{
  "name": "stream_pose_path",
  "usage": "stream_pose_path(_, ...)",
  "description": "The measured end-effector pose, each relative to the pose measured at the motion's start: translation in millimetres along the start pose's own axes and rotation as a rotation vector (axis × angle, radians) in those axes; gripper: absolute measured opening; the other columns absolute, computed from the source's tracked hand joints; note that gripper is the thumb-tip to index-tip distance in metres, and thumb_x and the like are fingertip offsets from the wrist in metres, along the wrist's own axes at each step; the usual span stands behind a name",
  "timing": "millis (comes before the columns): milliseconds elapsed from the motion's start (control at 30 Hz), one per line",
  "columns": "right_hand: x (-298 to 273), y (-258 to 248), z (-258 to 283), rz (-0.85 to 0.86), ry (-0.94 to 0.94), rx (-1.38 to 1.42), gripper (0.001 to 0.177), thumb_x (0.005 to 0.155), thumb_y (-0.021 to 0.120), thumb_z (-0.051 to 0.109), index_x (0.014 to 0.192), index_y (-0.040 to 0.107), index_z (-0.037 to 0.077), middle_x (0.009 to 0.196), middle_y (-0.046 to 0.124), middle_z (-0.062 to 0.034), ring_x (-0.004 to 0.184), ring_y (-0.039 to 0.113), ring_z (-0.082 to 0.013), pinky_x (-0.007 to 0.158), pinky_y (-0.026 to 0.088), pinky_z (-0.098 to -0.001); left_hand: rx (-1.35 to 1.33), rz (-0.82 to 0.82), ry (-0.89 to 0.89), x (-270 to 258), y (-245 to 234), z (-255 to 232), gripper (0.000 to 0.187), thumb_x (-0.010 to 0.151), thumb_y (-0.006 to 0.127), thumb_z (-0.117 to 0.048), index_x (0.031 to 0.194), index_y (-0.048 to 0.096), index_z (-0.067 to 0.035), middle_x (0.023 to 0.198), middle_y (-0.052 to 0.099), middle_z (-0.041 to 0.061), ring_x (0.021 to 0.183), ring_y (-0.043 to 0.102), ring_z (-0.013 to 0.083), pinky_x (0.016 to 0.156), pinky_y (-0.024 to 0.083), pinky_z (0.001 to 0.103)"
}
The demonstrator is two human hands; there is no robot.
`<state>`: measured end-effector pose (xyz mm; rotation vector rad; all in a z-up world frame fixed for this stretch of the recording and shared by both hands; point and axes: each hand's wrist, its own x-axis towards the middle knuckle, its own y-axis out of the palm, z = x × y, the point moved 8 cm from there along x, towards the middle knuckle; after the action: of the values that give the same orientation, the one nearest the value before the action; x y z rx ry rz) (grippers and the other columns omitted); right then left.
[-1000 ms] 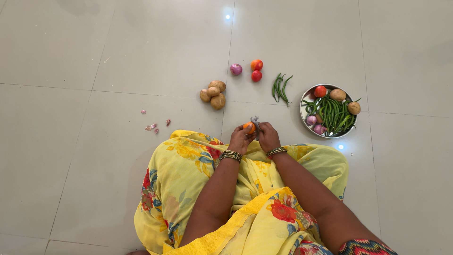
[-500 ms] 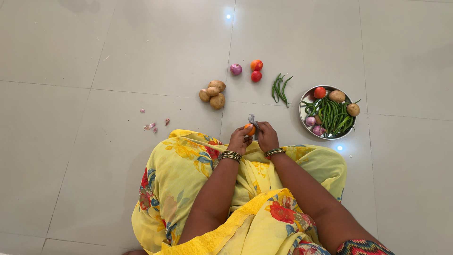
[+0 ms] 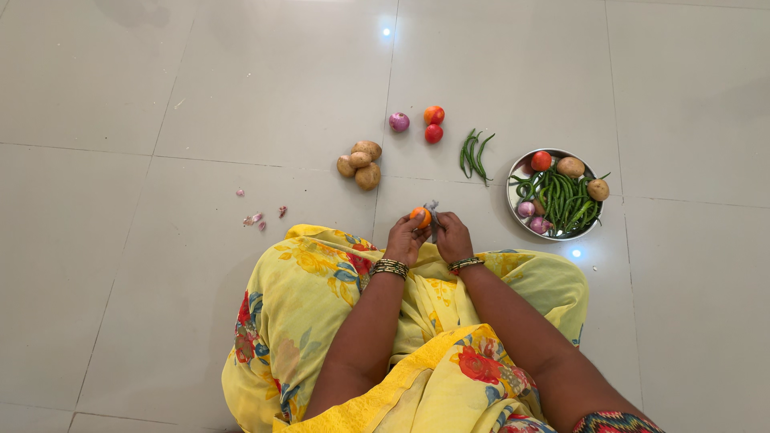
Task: The person sits on the floor and uses a small knife to peel a tomato, then green beans, and finally an onion. The peeled items are placed on the floor or in a nearby metal tray.
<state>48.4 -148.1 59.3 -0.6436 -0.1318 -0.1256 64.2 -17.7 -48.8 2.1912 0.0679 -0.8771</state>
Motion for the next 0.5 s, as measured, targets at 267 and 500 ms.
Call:
stream_pose_path(267, 0.1, -0.3, -2.9, -0.002, 0.002, -0.029, 0.028, 0.092, 0.056, 0.0, 0.117, 0.069, 0.004, 0.114, 0.07, -0.0141, 0.102, 0.069, -0.0356, 0.088, 0.056, -0.0399, 0.171, -0.009, -0.012, 2.2, -4.5, 8.0, 0.046, 0.086, 0.084, -0.023, 0.12, 0.058, -0.005, 0.1, 0.066, 0.009, 0.075, 0.061, 0.0175, 0.067, 0.053, 0.031)
stream_pose_path(500, -3.3, -5.0, 5.3, -0.043, -0.073, 0.021, 0.032, 0.092, 0.054, -0.001, 0.12, 0.068, 0.004, 0.115, 0.068, -0.0158, 0.101, 0.068, -0.0365, 0.086, 0.055, -0.0409, 0.14, -0.084, -0.036, 2.0, -8.4, 8.2, 0.045, 0.084, 0.081, -0.021, 0.116, 0.053, -0.008, 0.098, 0.067, 0.008, 0.078, 0.065, 0.0197, 0.07, 0.057, 0.033)
